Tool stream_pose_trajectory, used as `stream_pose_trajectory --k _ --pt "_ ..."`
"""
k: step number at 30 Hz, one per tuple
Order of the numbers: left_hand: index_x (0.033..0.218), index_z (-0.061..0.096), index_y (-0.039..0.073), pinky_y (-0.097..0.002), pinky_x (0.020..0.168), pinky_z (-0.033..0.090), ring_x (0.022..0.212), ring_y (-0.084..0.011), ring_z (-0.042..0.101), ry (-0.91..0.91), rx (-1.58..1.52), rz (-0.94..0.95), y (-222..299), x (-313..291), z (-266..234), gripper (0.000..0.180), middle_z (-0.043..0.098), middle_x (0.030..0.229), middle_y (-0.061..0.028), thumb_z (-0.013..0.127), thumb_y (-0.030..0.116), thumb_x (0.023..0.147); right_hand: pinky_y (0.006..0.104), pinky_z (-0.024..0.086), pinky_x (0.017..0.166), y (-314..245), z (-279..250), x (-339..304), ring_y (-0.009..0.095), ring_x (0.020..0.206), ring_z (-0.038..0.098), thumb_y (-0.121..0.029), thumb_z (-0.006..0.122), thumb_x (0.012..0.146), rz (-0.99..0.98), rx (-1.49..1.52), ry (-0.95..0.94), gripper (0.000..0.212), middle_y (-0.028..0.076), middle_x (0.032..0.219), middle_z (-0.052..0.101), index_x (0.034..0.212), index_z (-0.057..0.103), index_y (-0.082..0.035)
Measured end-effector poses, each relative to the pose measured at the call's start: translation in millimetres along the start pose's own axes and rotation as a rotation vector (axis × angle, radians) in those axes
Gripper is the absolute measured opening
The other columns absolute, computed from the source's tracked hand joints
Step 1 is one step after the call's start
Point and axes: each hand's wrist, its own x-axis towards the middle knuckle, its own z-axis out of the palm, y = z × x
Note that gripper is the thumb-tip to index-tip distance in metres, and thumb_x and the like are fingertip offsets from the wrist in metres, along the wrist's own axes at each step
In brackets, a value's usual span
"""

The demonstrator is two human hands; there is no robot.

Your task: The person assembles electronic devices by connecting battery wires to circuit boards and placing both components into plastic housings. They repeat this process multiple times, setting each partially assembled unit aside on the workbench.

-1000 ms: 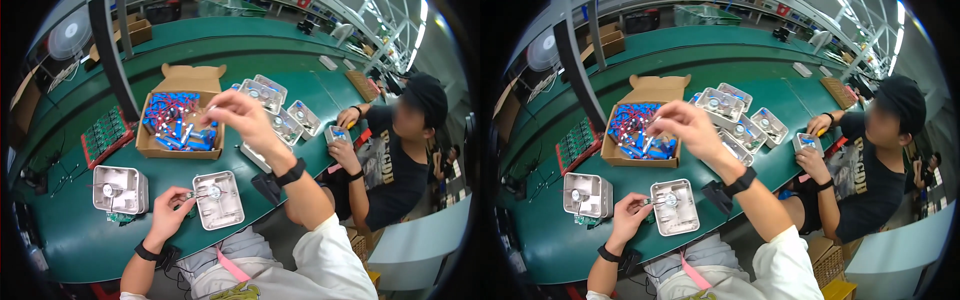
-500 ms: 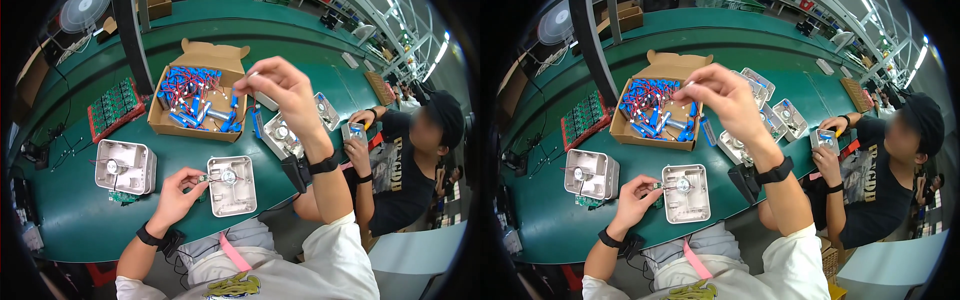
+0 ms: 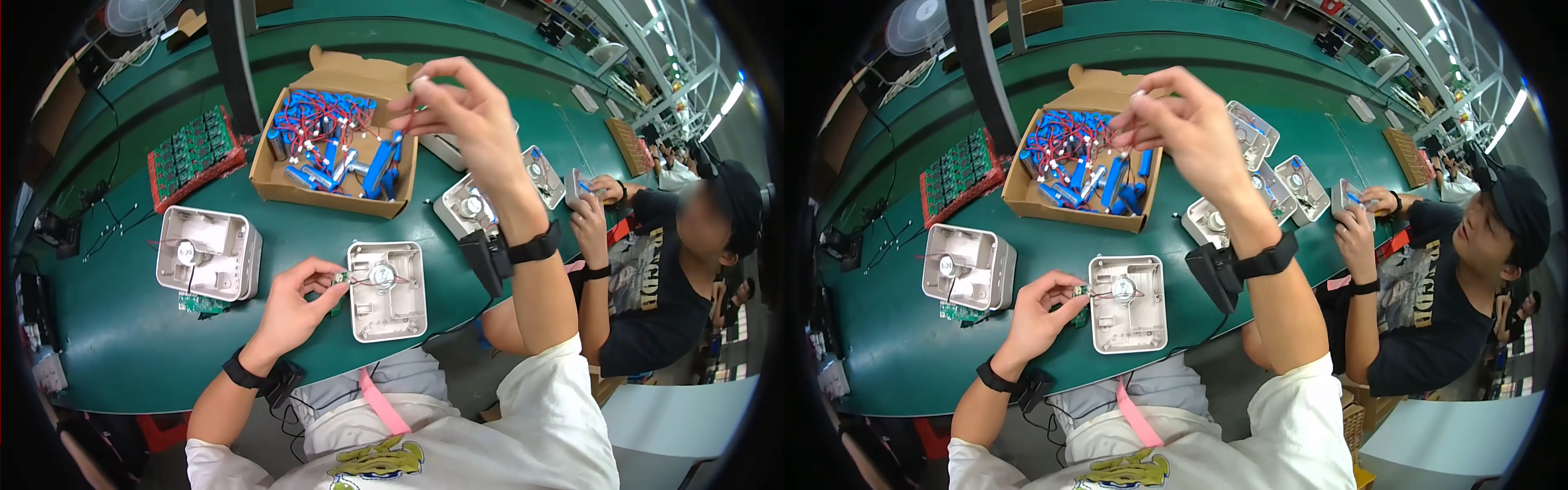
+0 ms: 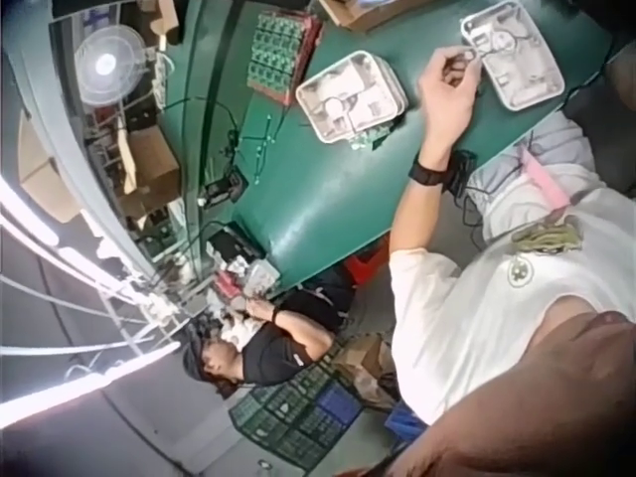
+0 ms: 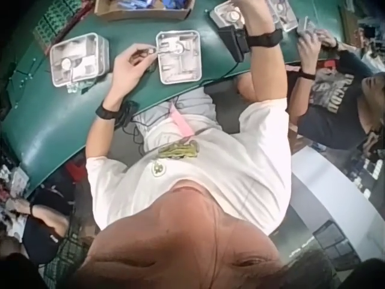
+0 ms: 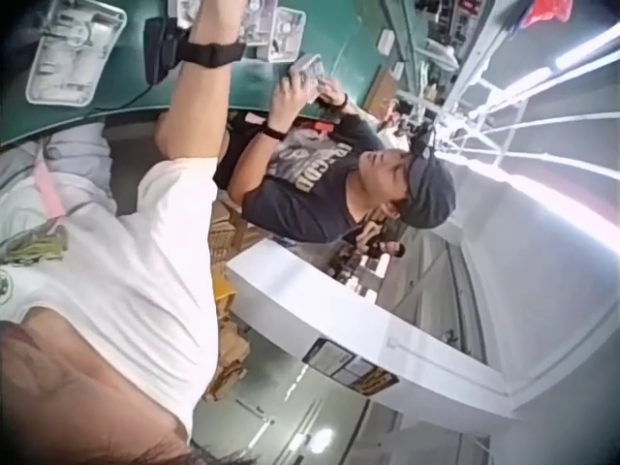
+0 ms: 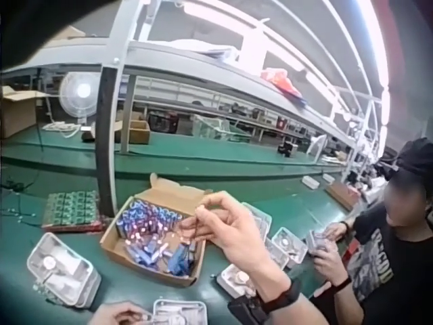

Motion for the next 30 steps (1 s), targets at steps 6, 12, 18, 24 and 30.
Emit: stream_pose_trajectory --k 6,12,18,24,30 --pt "0.116 0.068 -0.004 -0.0238 0.079 0.055 0.091 -0.0083 0.066 -0.009 0.005 -0.001 0.9 0.5 0.2 0.022 0.068 0.104 -0.0043 0.075 -0.002 0.096 0.0296 0.065 0.077 4.7 -2.9 2.6 0.023 0.093 0.079 -0.022 0.061 0.109 0.056 -0.006 0.037 0.024 0.02 0.107 0.077 0.124 0.057 -0.003" --pt "0.115 0.068 -0.004 -0.0238 0.076 0.055 0.087 -0.0079 0.067 0.005 0.023 -0.006 2.5 -0.8 1.1 0.021 0.069 0.102 -0.0047 0.076 0.0 0.095 0.0303 0.065 0.077 19.8 -1.4 1.8 0.023 0.095 0.079 -0.024 0.06 0.11 0.136 -0.031 0.018 0.026 0.02 0.109 0.076 0.125 0.055 -0.004" --pt "0.116 0.069 -0.003 -0.0247 0.077 0.056 0.088 -0.0096 0.068 -0.013 0.025 -0.045 3.8 -0.1 -0.3 0.022 0.069 0.106 -0.0054 0.077 0.001 0.095 0.0307 0.064 0.079 32.2 -0.5 1.9 0.023 0.099 0.078 -0.026 0.058 0.111 0.186 -0.008 0.007 0.025 0.019 0.11 0.076 0.126 0.055 -0.005" --pt "0.114 0.071 -0.002 -0.0293 0.074 0.057 0.084 -0.017 0.068 0.163 0.437 0.364 43.6 -6.5 2.5 0.022 0.068 0.104 -0.0099 0.075 -0.001 0.092 0.0323 0.062 0.084 34.9 5.8 -1.1 0.023 0.099 0.078 -0.024 0.057 0.112 0.137 -0.051 -0.022 0.024 0.018 0.11 0.076 0.126 0.055 -0.005" --pt "0.115 0.071 -0.004 -0.0345 0.074 0.057 0.083 -0.026 0.071 0.321 0.614 0.513 104.8 50.5 32.7 0.022 0.069 0.105 -0.0157 0.07 0.0 0.093 0.0327 0.06 0.086 35.9 -4.1 -10.4 0.021 0.099 0.077 -0.021 0.057 0.111 0.021 0.007 -0.055 0.021 0.016 0.112 0.076 0.124 0.055 -0.005"
